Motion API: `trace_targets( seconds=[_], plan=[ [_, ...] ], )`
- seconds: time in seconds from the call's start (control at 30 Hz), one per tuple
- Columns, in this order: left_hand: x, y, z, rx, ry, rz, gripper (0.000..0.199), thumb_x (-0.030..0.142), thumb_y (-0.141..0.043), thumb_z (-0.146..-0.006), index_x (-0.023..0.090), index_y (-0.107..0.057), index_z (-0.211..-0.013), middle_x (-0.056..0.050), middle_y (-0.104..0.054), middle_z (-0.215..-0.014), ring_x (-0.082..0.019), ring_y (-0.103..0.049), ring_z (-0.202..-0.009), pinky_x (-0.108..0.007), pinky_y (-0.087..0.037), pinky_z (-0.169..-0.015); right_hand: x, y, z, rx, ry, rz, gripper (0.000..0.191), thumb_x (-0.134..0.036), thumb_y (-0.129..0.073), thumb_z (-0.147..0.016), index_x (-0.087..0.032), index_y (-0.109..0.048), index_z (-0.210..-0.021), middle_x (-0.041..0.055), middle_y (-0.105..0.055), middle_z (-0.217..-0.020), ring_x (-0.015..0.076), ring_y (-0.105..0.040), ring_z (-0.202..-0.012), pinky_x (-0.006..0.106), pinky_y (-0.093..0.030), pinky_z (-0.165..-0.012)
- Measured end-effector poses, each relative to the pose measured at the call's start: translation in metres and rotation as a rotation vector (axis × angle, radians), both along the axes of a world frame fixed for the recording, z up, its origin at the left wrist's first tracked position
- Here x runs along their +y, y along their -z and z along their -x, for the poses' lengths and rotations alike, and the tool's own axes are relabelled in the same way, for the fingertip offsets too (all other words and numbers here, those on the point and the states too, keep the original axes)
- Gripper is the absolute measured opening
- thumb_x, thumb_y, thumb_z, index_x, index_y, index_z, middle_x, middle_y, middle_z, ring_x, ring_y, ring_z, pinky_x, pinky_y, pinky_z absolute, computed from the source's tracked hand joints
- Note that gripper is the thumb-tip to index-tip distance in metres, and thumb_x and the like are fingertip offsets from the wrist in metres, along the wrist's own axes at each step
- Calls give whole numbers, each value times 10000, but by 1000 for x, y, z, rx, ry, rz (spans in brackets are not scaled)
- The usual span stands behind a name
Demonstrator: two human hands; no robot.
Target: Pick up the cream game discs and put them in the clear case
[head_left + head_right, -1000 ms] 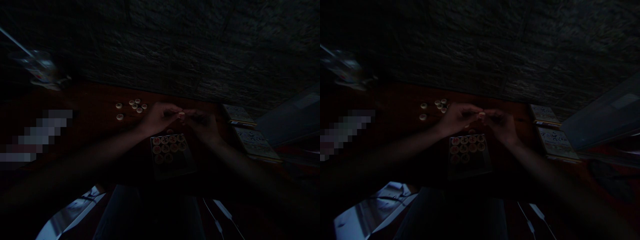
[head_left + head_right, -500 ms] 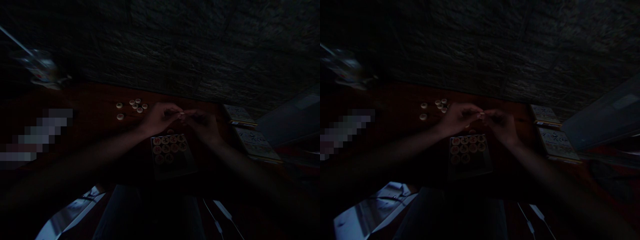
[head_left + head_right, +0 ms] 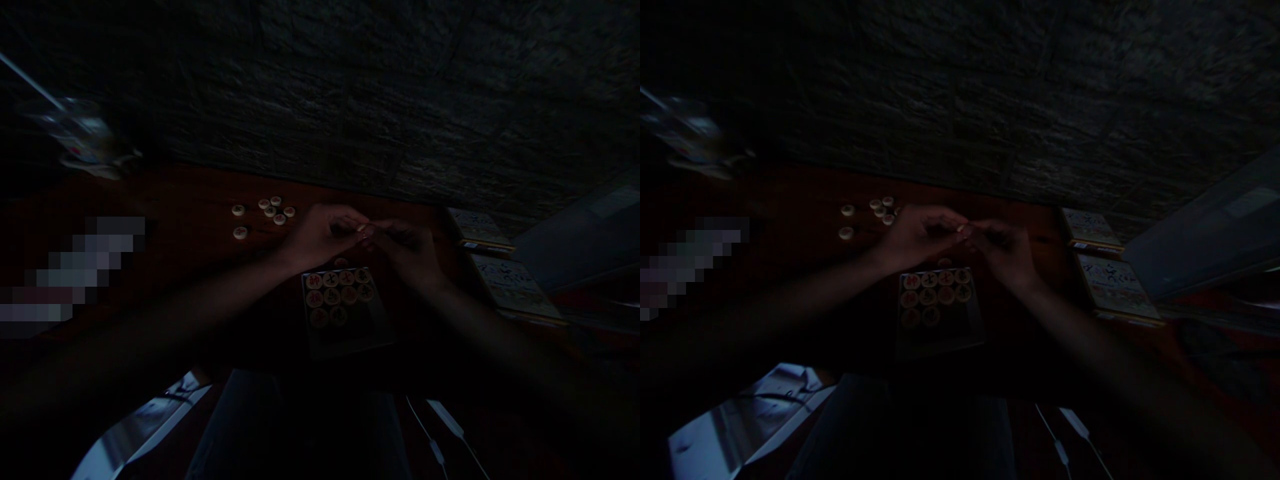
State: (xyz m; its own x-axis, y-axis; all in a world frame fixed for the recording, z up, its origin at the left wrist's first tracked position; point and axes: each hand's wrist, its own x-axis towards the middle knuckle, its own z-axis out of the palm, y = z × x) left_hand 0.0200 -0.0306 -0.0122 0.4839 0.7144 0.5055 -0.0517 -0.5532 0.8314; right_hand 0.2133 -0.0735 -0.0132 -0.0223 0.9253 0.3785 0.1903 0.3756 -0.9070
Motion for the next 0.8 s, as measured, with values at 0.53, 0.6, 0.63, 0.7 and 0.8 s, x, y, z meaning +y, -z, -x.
trace_targets(
  seconds=[0.53,0.6,0.63,0.7,0.8],
  plan=[
    [2,-2,2,-5,-41,126,202,290,-799,-892,160,-832,-1043,-87,-839,-963,-180,-789,-840,-293,-619,-799,-2,-2,0,-51,7,15,306,-539,-844,-847,-244,-861,-926,43,-829,-867,188,-732,-741,322,-589,-720],
    [3,-1,2,-26,-29,198,215,299,-797,-891,159,-830,-1052,-81,-840,-948,-176,-791,-804,-301,-633,-791,-2,-2,0,-37,-5,31,303,-536,-844,-848,-247,-862,-940,44,-832,-876,192,-739,-755,327,-594,-732],
    [4,-1,2,-33,-22,231,219,299,-797,-890,160,-829,-1056,-81,-842,-958,-177,-795,-808,-310,-640,-804,-2,-2,0,-28,-10,39,296,-528,-848,-846,-250,-862,-947,43,-833,-882,193,-744,-766,328,-596,-739],
    [5,-1,2,-43,-12,272,232,297,-810,-878,158,-827,-1063,-87,-843,-986,-184,-802,-831,-331,-648,-838,-2,-2,-1,-10,-12,43,279,-509,-864,-832,-256,-863,-952,39,-835,-888,191,-745,-775,326,-594,-745],
    [5,1,1,-59,15,239,285,286,-861,-828,152,-822,-1076,-103,-842,-1039,-202,-808,-901,-348,-641,-895,-2,-3,-2,-10,-4,21,256,-489,-891,-802,-261,-861,-915,31,-831,-880,183,-737,-765,328,-593,-753]
  ],
)
